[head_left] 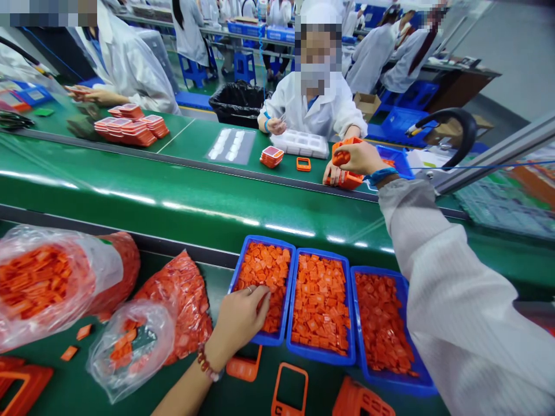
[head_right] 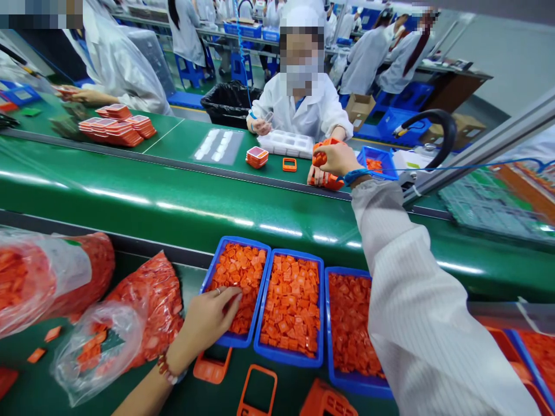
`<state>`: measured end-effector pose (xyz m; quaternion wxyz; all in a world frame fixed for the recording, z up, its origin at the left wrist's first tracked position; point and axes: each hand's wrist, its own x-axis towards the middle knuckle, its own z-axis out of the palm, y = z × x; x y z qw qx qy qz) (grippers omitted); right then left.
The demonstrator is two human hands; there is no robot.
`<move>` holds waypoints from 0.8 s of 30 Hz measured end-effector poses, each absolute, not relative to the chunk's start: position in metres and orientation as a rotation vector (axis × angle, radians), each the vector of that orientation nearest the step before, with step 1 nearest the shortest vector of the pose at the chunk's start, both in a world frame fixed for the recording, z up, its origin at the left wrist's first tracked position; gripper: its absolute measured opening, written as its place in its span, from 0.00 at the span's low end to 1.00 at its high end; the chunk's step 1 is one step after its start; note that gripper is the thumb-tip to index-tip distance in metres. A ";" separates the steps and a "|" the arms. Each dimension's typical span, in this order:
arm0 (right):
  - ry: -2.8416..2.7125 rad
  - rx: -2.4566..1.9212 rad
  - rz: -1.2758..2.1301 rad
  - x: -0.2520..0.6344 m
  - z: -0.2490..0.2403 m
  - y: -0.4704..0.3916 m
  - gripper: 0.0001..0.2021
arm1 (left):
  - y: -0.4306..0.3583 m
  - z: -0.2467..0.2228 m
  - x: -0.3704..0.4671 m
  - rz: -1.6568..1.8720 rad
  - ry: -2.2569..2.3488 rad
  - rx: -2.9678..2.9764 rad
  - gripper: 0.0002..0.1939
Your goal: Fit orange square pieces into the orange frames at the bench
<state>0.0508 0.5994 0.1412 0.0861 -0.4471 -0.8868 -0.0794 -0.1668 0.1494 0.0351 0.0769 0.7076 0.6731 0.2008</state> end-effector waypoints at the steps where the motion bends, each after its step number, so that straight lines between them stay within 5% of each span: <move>1: -2.679 -1.319 -0.226 0.049 0.141 0.595 0.23 | 0.150 0.035 -0.167 0.602 2.012 2.121 0.10; 8: -3.119 -1.086 -0.040 0.026 0.106 0.561 0.20 | 0.150 0.035 -0.166 0.584 1.985 2.126 0.12; 24: -3.046 -1.495 -0.170 0.021 0.056 0.647 0.20 | 0.149 0.035 -0.165 0.622 1.980 2.149 0.11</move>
